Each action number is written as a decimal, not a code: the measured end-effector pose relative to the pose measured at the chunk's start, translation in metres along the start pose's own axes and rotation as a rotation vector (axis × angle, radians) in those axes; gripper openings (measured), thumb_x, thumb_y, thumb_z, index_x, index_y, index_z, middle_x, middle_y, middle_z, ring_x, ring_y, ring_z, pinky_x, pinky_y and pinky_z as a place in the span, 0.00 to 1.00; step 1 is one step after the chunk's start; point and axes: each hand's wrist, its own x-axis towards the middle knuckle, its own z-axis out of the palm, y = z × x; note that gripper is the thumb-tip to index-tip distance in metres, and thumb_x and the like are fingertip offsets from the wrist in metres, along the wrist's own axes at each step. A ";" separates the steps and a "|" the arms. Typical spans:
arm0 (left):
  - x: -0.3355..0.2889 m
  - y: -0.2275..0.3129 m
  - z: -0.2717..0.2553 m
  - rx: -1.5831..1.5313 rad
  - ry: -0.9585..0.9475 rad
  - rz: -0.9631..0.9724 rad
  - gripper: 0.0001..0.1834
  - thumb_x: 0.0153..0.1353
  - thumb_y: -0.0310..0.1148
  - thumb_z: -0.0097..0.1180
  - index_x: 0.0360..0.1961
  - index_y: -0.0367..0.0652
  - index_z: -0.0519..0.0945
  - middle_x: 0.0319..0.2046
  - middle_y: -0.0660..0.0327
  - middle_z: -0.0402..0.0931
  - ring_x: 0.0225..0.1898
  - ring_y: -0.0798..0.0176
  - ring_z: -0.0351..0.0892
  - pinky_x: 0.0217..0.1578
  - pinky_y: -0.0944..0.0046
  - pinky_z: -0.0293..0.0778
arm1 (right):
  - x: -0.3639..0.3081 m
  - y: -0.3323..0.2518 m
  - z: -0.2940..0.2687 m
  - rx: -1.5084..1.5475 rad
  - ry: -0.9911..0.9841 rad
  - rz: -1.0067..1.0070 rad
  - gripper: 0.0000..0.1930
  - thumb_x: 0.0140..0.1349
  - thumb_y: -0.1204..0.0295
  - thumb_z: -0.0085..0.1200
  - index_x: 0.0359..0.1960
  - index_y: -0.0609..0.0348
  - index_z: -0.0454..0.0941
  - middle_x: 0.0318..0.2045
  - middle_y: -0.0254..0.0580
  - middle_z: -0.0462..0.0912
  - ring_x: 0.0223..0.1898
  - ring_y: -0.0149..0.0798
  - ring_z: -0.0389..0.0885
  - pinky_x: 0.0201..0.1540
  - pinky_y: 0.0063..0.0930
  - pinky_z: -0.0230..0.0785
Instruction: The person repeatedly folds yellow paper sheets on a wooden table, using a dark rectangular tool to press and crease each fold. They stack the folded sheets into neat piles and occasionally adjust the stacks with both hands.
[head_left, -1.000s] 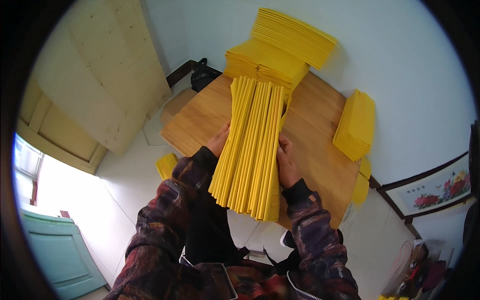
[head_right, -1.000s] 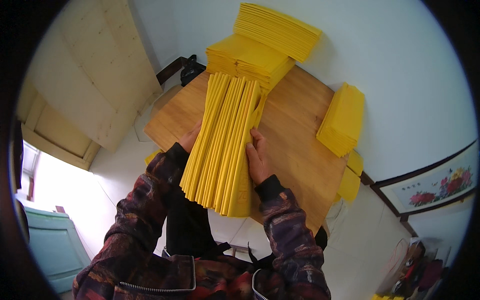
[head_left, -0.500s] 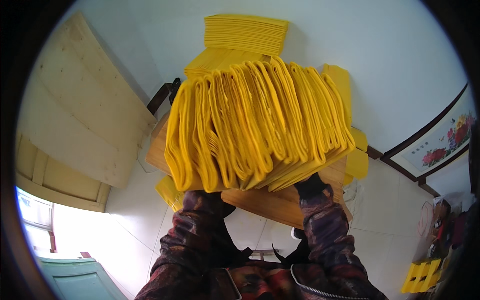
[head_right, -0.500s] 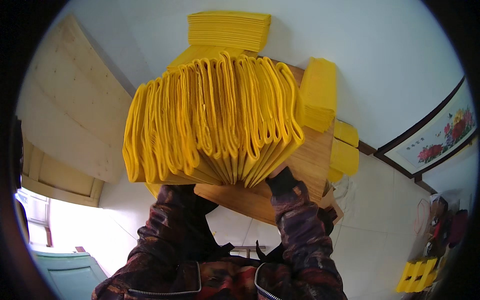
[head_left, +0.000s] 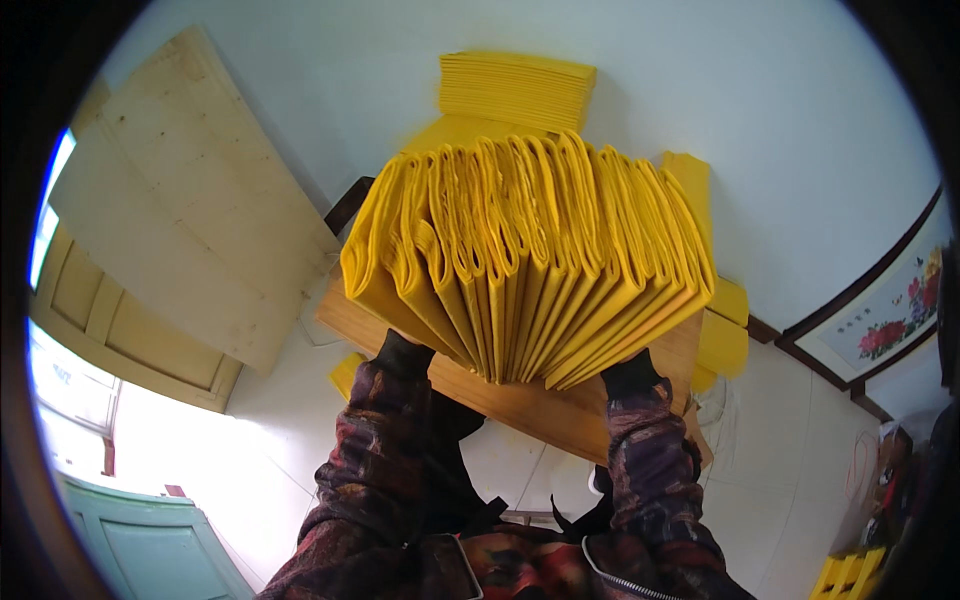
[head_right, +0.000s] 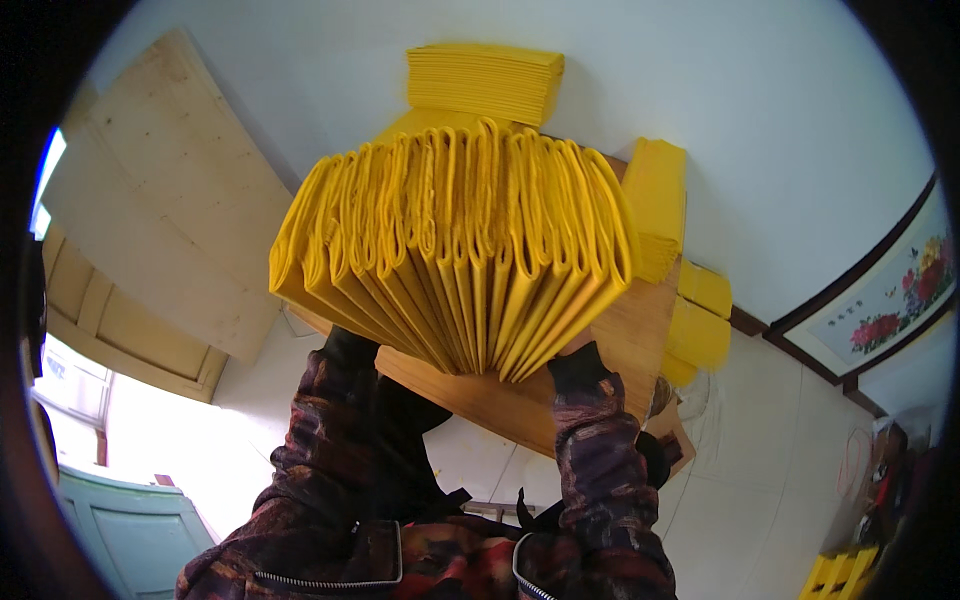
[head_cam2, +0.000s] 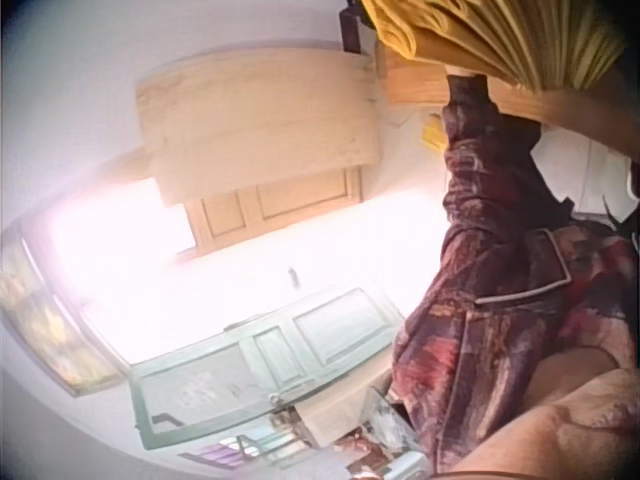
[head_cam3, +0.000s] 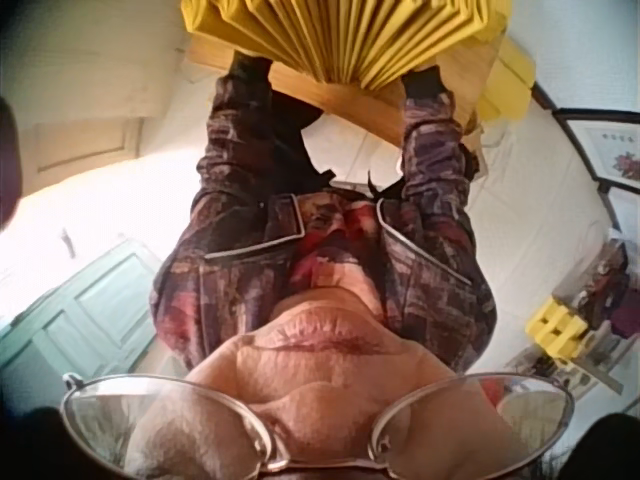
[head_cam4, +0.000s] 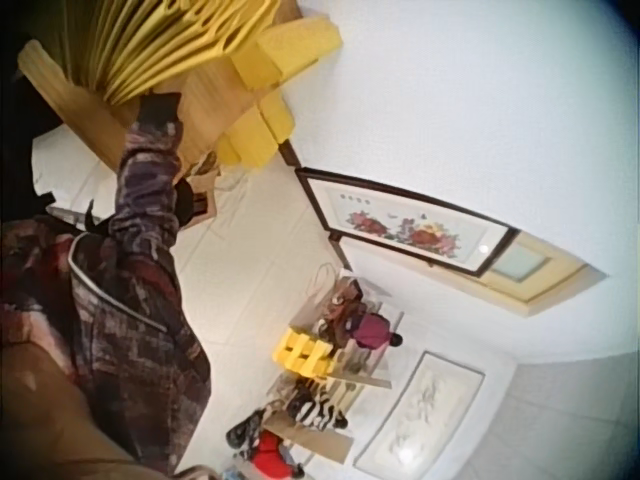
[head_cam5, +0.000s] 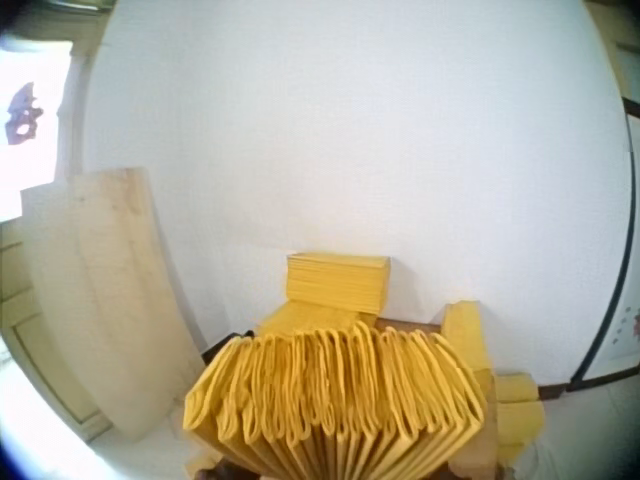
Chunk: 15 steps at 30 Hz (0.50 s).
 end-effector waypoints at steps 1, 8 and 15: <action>0.001 0.001 0.001 -0.009 -0.002 0.002 0.22 0.68 0.38 0.36 0.59 0.38 0.60 0.53 0.57 0.66 0.51 0.61 0.69 0.51 0.63 0.67 | 0.001 -0.002 0.002 -0.012 0.000 0.001 0.26 0.66 0.54 0.35 0.61 0.56 0.58 0.60 0.51 0.60 0.58 0.51 0.63 0.60 0.48 0.56; -0.001 -0.028 0.040 0.079 -0.065 0.030 0.22 0.67 0.38 0.37 0.58 0.38 0.61 0.53 0.57 0.67 0.50 0.62 0.69 0.51 0.63 0.67 | 0.002 0.000 0.030 -0.088 0.003 0.002 0.26 0.66 0.55 0.35 0.60 0.56 0.59 0.59 0.52 0.61 0.58 0.51 0.63 0.60 0.47 0.56; -0.021 -0.030 0.036 0.079 -0.110 -0.005 0.22 0.67 0.38 0.38 0.58 0.38 0.62 0.52 0.58 0.67 0.50 0.62 0.70 0.50 0.64 0.68 | -0.011 -0.016 0.003 -0.094 -0.006 0.035 0.25 0.66 0.57 0.36 0.60 0.57 0.59 0.58 0.52 0.62 0.57 0.51 0.64 0.59 0.45 0.57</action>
